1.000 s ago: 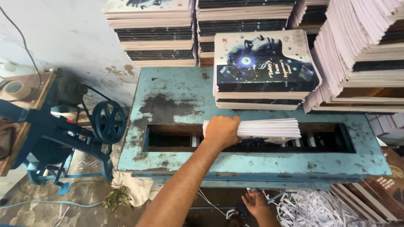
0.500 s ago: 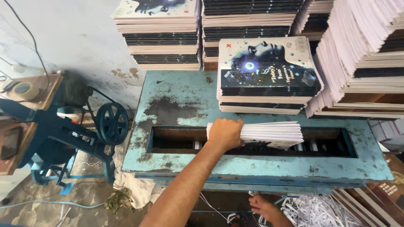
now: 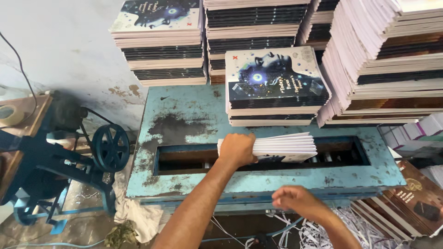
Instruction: The person repeatedly picks up stacks of books from a table, aligns them, and places them into a slot on a blue machine. The person then stacks the processed books on top of existing piles.
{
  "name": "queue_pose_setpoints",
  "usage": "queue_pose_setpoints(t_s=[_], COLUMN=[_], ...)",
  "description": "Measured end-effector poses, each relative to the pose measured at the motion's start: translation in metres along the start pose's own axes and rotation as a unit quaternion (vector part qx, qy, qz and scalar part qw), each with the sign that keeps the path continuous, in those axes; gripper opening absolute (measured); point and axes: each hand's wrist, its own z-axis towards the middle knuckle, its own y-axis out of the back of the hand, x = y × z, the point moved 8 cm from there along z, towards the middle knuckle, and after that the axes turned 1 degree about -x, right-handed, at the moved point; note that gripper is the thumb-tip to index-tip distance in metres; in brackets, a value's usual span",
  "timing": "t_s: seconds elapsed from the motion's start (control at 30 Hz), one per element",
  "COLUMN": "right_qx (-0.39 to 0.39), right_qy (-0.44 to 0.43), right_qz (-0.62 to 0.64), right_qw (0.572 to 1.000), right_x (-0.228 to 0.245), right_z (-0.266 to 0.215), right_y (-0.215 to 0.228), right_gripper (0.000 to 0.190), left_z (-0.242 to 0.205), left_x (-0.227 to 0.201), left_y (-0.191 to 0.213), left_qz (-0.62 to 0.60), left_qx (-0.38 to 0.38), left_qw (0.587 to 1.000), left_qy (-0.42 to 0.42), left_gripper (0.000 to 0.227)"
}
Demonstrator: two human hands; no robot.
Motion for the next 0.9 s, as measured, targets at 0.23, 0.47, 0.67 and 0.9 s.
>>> queue_pose_setpoints(t_s=[0.23, 0.47, 0.67, 0.9], right_qx=[-0.232, -0.276, -0.200, -0.148], right_qy=[0.335, 0.430, 0.326, 0.309], right_qz=[-0.242, -0.487, -0.585, -0.611], right_qw=[0.880, 0.708, 0.715, 0.714], right_x=[0.171, 0.239, 0.227, 0.225], right_z=[-0.043, -0.034, 0.015, 0.036], right_y=[0.014, -0.007, -0.007, -0.001], right_gripper=[0.023, 0.070, 0.094, 0.052], left_z=[-0.001, -0.001, -0.003, -0.005], left_x=[-0.001, -0.001, -0.002, -0.004], left_y=[0.001, 0.000, -0.001, -0.001], left_qz=[0.007, 0.014, 0.012, 0.011], left_qx=[-0.008, -0.030, -0.039, -0.044], left_qw=[1.000, 0.999, 0.999, 0.999], left_qy=[0.006, 0.003, 0.004, 0.007], left_gripper=[0.053, 0.053, 0.052, 0.051])
